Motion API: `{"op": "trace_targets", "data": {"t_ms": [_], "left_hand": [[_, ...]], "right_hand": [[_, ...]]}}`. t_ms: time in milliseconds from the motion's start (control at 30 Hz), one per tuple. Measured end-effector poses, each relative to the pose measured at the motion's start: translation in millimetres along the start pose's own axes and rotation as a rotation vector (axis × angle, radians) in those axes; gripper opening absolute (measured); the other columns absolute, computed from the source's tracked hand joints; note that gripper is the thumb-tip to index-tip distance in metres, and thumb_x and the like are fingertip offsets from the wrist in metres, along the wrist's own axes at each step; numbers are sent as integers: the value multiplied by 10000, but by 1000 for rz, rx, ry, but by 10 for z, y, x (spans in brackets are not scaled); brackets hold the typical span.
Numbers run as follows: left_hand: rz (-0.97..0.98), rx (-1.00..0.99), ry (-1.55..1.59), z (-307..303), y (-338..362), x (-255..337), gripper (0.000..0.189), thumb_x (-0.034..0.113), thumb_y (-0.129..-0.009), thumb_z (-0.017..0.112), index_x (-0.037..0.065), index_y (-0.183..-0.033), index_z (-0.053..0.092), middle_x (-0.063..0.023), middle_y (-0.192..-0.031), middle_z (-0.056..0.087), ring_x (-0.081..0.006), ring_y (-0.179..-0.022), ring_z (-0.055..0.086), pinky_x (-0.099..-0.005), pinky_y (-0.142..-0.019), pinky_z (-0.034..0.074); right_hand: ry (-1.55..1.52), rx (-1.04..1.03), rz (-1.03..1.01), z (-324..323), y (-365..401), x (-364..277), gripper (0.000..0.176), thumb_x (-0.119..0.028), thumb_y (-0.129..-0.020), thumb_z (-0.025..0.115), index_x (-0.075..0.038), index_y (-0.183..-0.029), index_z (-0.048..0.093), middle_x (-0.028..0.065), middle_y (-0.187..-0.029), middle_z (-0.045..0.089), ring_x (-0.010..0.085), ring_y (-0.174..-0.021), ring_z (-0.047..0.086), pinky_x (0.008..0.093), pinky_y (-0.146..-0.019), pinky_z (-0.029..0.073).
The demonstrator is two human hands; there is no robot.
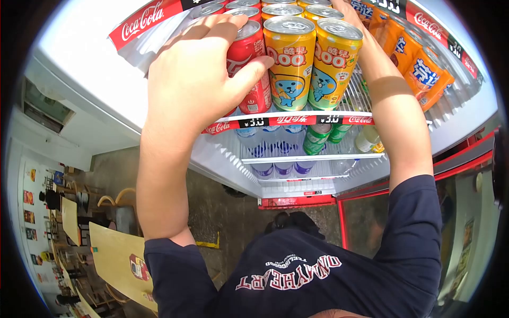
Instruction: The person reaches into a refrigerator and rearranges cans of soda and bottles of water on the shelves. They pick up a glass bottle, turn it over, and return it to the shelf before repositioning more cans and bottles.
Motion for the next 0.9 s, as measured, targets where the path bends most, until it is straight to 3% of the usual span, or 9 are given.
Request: {"op": "trace_targets", "data": {"t_ms": [433,600,733,900], "left_hand": [[-40,-44,-6,-1,-3,20,522,350,-821,723,75,-1259,649,-131,-1225,691,-334,-915,696,-419,-819,542],[-28,-50,-22,-3,10,17,540,369,-826,720,95,-1285,644,-135,-1268,677,-336,-1030,685,-423,-860,546],[-39,-62,-19,-1,17,15,550,383,-832,715,97,-1296,641,-140,-1289,667,-342,-1076,674,-430,-889,542],[-47,-78,-26,-9,12,17,567,402,-840,710,85,-1303,635,-149,-1307,658,-346,-1120,660,-436,-925,533]], "right_hand": [[22,125,14,-106,-71,89,600,-528,-1021,338,-24,-1255,566,221,-1072,619,385,-1029,577,475,-928,425],[27,212,22,-55,-55,94,602,-531,-1022,338,-24,-1253,566,223,-1062,619,387,-1024,577,472,-926,425],[26,367,34,-48,-8,69,604,-533,-1023,338,-23,-1252,566,224,-1055,619,389,-1020,577,471,-925,425],[36,735,102,-201,195,96,605,-535,-1023,337,-23,-1250,566,226,-1046,620,391,-1014,577,468,-923,425]]}}
Point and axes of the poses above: each hand's wrist, its own y-axis away from the middle knuckle, its own z-axis out of the palm, x = y × z, the point moved 2 cm from there along -y, towards the middle knuckle
